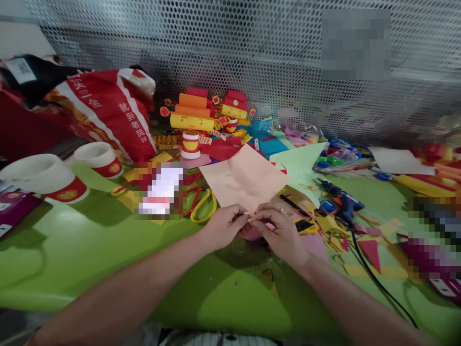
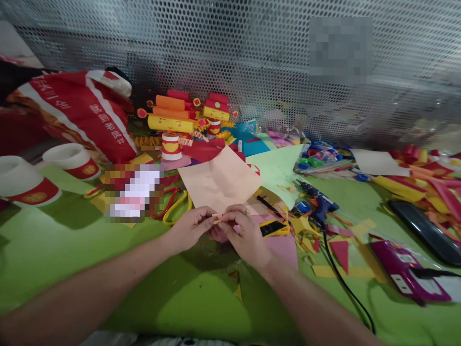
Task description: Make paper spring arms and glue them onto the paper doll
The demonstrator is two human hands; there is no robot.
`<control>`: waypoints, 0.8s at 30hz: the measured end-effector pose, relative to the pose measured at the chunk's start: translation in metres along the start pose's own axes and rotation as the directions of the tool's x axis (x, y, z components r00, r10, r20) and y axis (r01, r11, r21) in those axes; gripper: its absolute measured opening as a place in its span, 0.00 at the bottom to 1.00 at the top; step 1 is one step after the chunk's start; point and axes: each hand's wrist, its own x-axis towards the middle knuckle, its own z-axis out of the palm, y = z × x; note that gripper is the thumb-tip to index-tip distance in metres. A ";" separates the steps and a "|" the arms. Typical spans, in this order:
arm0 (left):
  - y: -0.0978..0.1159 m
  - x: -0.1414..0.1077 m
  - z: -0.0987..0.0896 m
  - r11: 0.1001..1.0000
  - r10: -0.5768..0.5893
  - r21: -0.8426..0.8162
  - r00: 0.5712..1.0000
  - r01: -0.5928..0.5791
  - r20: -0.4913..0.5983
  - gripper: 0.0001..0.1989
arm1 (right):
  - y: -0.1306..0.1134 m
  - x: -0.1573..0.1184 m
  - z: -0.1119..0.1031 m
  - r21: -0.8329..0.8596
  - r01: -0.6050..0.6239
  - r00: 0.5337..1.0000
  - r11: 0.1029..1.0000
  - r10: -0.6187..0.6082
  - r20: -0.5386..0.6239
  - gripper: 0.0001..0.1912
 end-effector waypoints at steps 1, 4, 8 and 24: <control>0.000 0.000 0.000 1.000 0.000 -0.005 1.000 0.000 0.007 0.13 | -0.001 0.001 0.001 0.015 -0.025 1.000 1.000 0.025 -0.007 0.02; 0.000 0.000 0.001 0.999 -0.001 -0.040 1.000 0.002 0.029 0.13 | -0.002 0.002 0.002 0.069 -0.081 0.996 0.994 0.083 -0.027 0.03; 0.002 -0.001 0.003 0.999 0.009 -0.051 1.000 -0.008 0.015 0.12 | -0.002 0.001 0.002 0.136 -0.133 0.990 0.982 0.137 -0.021 0.03; 0.006 -0.002 0.005 0.984 0.067 0.169 0.996 -0.057 -0.050 0.08 | -0.006 0.002 0.004 0.357 -0.309 0.946 0.882 0.322 0.023 0.10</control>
